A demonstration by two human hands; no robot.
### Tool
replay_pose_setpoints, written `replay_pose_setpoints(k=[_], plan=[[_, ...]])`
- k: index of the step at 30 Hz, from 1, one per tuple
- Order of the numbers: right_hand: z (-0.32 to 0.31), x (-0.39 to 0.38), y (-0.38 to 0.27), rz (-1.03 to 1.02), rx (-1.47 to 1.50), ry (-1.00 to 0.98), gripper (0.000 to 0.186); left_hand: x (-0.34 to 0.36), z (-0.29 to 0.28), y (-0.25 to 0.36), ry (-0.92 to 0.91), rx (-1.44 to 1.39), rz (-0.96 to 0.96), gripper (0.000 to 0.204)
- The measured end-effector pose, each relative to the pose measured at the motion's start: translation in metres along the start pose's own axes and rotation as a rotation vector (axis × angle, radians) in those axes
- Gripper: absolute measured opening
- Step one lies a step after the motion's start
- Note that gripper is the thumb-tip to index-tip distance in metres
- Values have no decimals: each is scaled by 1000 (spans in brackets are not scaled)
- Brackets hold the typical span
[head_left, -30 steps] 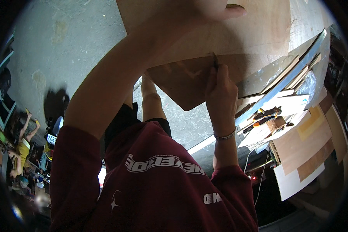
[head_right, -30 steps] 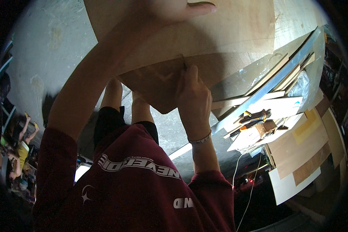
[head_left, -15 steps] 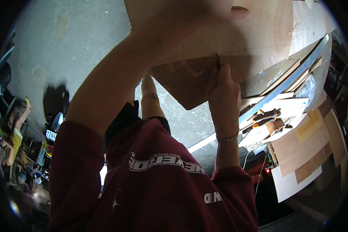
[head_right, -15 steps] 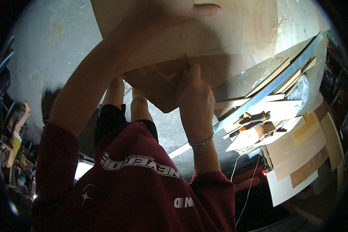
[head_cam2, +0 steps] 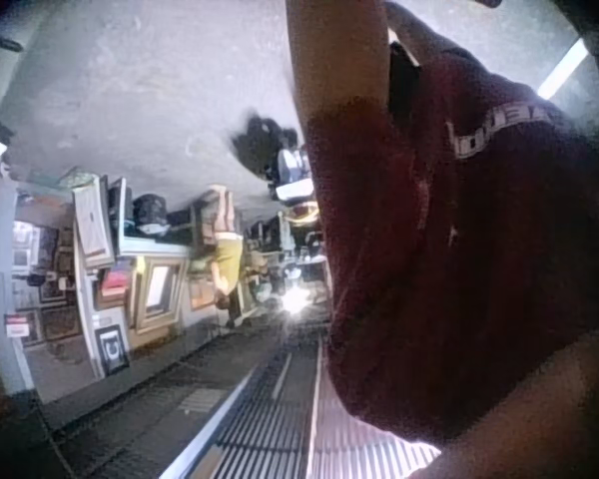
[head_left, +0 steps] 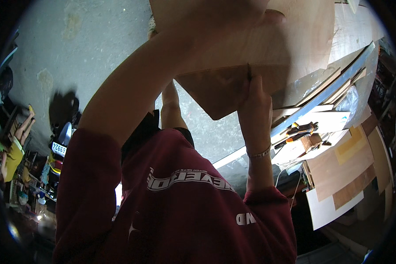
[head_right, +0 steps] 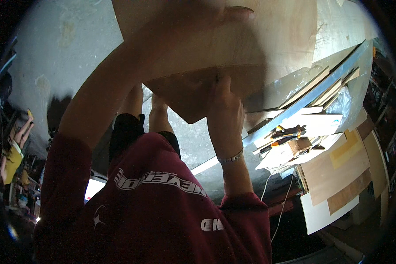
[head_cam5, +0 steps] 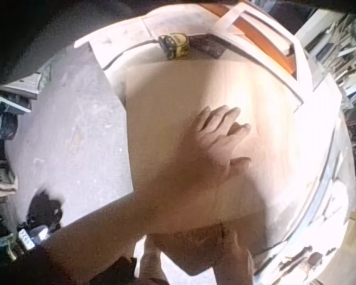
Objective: The person measures and marks a rectangular wooden board using a tape measure, pencil, and metal ruler. They then use a utility knife to cut along the marked line, separating a strip from the board. The person handles the board and tools throughout the process.
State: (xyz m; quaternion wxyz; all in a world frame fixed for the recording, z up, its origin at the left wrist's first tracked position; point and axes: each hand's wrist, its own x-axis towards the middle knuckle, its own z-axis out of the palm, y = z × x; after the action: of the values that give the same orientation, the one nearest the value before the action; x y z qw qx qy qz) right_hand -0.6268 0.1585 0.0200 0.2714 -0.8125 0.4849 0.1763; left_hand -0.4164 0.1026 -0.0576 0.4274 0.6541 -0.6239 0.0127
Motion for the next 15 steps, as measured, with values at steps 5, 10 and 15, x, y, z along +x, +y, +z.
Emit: replay_pose_setpoints(k=[5, 10, 15], plan=[[10, 4, 7, -59, 37, 99, 26, 4, 1, -6, -103, 68, -20, 61], [15, -6, 5, 4, 87, 92, 35, -4, 20, -12, -31, 92, -14, 70], [26, -28, 34, -46, 114, 117, 33, 7, -5, -13, -157, 145, -151, 73]])
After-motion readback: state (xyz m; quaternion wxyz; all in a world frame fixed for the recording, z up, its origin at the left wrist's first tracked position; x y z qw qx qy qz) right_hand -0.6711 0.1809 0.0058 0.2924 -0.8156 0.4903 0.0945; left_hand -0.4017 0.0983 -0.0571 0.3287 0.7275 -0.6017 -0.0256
